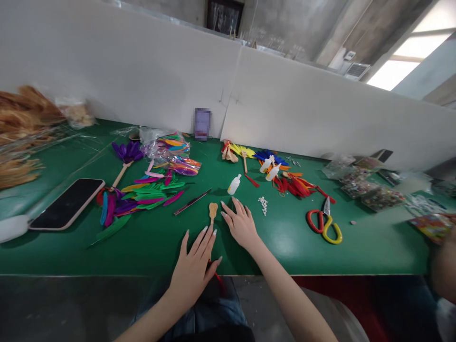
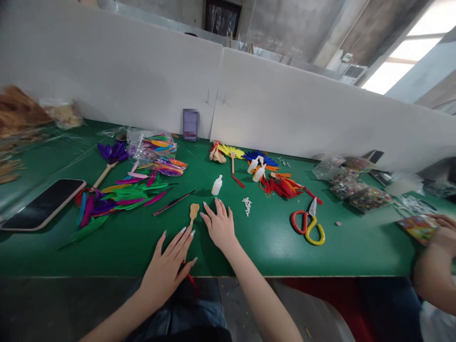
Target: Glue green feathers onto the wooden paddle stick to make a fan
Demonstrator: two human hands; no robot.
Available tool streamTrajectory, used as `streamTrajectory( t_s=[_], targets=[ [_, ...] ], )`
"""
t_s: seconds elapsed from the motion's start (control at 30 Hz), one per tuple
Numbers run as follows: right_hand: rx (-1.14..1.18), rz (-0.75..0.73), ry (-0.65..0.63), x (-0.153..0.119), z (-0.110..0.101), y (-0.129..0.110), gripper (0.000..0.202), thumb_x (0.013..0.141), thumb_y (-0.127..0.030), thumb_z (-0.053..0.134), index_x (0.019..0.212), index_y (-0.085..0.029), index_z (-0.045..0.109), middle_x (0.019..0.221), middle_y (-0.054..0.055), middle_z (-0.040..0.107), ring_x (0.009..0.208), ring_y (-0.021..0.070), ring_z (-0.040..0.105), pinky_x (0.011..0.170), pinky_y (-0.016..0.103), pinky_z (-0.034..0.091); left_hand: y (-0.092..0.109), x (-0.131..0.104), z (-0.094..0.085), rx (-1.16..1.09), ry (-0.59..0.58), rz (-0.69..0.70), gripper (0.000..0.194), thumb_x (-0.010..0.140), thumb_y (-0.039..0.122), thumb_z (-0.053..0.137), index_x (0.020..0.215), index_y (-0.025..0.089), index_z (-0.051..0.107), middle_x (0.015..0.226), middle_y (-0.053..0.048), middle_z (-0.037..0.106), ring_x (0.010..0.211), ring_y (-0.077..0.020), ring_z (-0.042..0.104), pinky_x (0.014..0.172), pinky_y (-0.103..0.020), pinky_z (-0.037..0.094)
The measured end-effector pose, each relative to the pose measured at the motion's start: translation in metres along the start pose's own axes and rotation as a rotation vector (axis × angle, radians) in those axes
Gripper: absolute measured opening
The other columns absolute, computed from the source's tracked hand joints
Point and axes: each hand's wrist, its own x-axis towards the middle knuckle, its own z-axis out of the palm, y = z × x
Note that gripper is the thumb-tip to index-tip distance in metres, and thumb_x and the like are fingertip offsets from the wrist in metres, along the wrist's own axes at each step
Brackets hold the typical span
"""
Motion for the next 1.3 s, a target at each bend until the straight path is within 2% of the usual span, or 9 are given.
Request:
streamTrajectory(
  t_s=[0.13, 0.27, 0.43, 0.6, 0.73, 0.93, 1.03, 1.17, 1.3],
  targets=[
    [0.011, 0.004, -0.001, 0.013, 0.006, -0.004, 0.043, 0.096, -0.039, 0.033, 0.136, -0.026, 0.045, 0.145, 0.01, 0.039, 0.132, 0.0255, 0.036, 0.104, 0.048, 0.03, 0.001, 0.001, 0.001, 0.0, 0.007, -0.001, 0.057, 0.094, 0.041, 0.035, 0.145, 0.019, 0.024, 0.144, -0.008, 0.04, 0.131, -0.0249, 0.038, 0.111, -0.05, 0.016],
    [0.025, -0.06, -0.025, -0.007, 0.004, -0.001, 0.043, 0.097, -0.037, 0.031, 0.137, -0.028, 0.042, 0.146, 0.006, 0.038, 0.133, 0.0225, 0.034, 0.106, 0.047, 0.028, 0.001, 0.0, 0.001, 0.001, -0.014, 0.003, 0.056, 0.094, 0.041, 0.035, 0.145, 0.017, 0.025, 0.145, -0.008, 0.038, 0.132, -0.0245, 0.036, 0.112, -0.051, 0.013],
    [0.009, -0.082, -0.024, -0.024, -0.001, 0.002, 0.043, 0.097, -0.037, 0.031, 0.138, -0.029, 0.041, 0.147, 0.008, 0.036, 0.133, 0.0238, 0.034, 0.106, 0.048, 0.028, 0.001, -0.001, -0.001, 0.0, -0.022, 0.004, 0.055, 0.094, 0.04, 0.035, 0.143, 0.016, 0.029, 0.145, -0.008, 0.037, 0.132, -0.0244, 0.036, 0.112, -0.051, 0.01],
    [-0.012, -0.01, 0.013, -0.001, 0.003, -0.004, 0.042, 0.097, -0.039, 0.032, 0.135, -0.029, 0.046, 0.144, 0.013, 0.039, 0.131, 0.0258, 0.038, 0.102, 0.047, 0.033, 0.0, 0.0, 0.0, -0.013, -0.008, 0.002, 0.055, 0.094, 0.04, 0.036, 0.144, 0.018, 0.028, 0.144, -0.008, 0.04, 0.132, -0.0253, 0.037, 0.112, -0.051, 0.015],
    [-0.02, 0.033, 0.025, 0.011, 0.008, -0.01, 0.044, 0.096, -0.04, 0.033, 0.136, -0.027, 0.044, 0.144, 0.016, 0.038, 0.132, 0.028, 0.036, 0.102, 0.049, 0.032, 0.0, 0.001, 0.0, 0.005, -0.027, 0.006, 0.054, 0.094, 0.04, 0.034, 0.143, 0.016, 0.03, 0.145, -0.008, 0.037, 0.132, -0.0243, 0.036, 0.112, -0.051, 0.011],
    [-0.007, -0.012, 0.013, -0.02, 0.004, -0.009, 0.044, 0.095, -0.038, 0.038, 0.137, -0.024, 0.044, 0.146, 0.015, 0.036, 0.133, 0.0261, 0.035, 0.105, 0.043, 0.032, 0.001, -0.001, 0.0, 0.022, -0.046, 0.011, 0.053, 0.095, 0.041, 0.033, 0.14, 0.015, 0.036, 0.146, -0.008, 0.035, 0.133, -0.0244, 0.034, 0.112, -0.053, 0.004],
    [-0.015, -0.035, 0.002, -0.033, 0.0, -0.005, 0.043, 0.095, -0.037, 0.038, 0.136, -0.026, 0.044, 0.146, 0.016, 0.035, 0.133, 0.0267, 0.035, 0.105, 0.045, 0.032, 0.001, -0.001, 0.001, 0.032, -0.05, -0.002, 0.052, 0.095, 0.042, 0.032, 0.14, 0.015, 0.036, 0.146, -0.008, 0.034, 0.133, -0.0253, 0.034, 0.112, -0.055, 0.002],
    [-0.02, 0.004, 0.023, -0.016, -0.001, -0.01, 0.041, 0.096, -0.038, 0.034, 0.132, -0.026, 0.05, 0.146, 0.015, 0.035, 0.133, 0.0268, 0.035, 0.104, 0.046, 0.031, 0.001, -0.001, 0.001, 0.044, -0.037, 0.006, 0.052, 0.094, 0.041, 0.032, 0.139, 0.014, 0.037, 0.146, -0.008, 0.035, 0.132, -0.0254, 0.035, 0.112, -0.055, 0.0],
    [-0.013, 0.059, 0.027, 0.014, 0.006, -0.021, 0.046, 0.096, -0.041, 0.034, 0.134, -0.019, 0.048, 0.145, 0.017, 0.037, 0.131, 0.0281, 0.037, 0.103, 0.047, 0.032, 0.0, -0.001, 0.001, 0.054, -0.022, 0.018, 0.052, 0.094, 0.041, 0.033, 0.138, 0.014, 0.038, 0.145, -0.009, 0.036, 0.132, -0.0252, 0.036, 0.112, -0.055, -0.001]
  ],
)
